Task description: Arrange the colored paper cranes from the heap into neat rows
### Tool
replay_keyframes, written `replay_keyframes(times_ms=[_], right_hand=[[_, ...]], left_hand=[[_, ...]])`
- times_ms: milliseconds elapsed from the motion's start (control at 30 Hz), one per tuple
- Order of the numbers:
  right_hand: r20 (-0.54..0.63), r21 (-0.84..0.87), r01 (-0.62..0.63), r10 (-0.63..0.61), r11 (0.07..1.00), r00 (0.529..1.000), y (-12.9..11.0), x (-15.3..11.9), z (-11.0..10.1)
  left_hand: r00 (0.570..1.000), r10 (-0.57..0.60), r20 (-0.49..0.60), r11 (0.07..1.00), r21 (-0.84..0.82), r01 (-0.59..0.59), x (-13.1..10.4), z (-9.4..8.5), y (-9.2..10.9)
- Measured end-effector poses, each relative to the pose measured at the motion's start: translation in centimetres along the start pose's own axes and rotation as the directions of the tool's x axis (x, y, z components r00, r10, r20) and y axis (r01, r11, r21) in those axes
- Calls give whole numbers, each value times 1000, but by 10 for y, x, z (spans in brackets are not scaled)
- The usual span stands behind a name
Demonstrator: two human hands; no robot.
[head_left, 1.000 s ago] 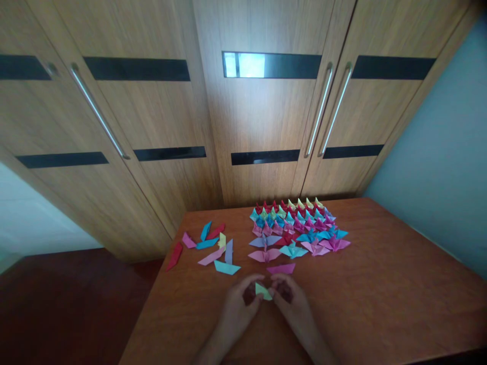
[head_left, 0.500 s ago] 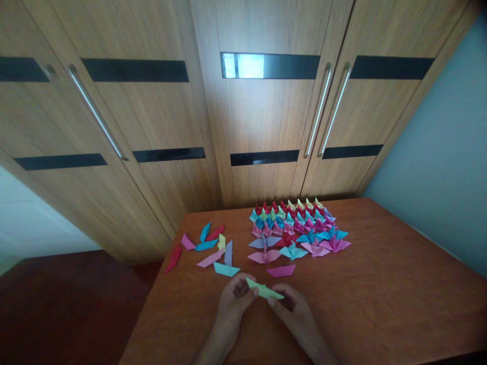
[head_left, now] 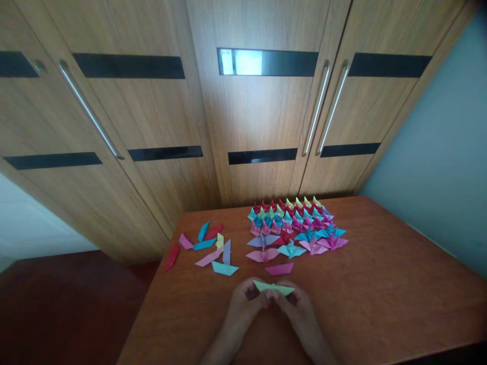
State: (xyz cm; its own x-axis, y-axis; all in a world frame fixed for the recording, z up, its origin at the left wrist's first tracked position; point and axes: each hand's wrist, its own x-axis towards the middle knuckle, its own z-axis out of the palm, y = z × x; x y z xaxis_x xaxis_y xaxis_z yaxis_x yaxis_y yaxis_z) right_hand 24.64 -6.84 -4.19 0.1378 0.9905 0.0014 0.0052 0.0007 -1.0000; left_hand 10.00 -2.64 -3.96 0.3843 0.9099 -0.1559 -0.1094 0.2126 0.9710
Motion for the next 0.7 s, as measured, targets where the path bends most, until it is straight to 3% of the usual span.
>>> replay_keyframes(times_ms=[267, 533, 633, 700], right_hand=[[-93, -54, -46, 41, 997, 995, 7, -1, -9], [-214, -31, -72, 64, 997, 975, 5, -1, -36], [-269, 25, -76, 80, 997, 960, 7, 2, -57], [-293, 16, -88, 89, 996, 952, 9, 6, -76]], left_hand=[[992, -47, -120, 999, -3, 47, -2, 13, -4], [994, -76, -79, 997, -26, 75, 6, 32, -6], [999, -19, -32, 996, 90, 21, 9, 32, -3], [996, 89, 6, 952, 293, -87, 8, 32, 2]])
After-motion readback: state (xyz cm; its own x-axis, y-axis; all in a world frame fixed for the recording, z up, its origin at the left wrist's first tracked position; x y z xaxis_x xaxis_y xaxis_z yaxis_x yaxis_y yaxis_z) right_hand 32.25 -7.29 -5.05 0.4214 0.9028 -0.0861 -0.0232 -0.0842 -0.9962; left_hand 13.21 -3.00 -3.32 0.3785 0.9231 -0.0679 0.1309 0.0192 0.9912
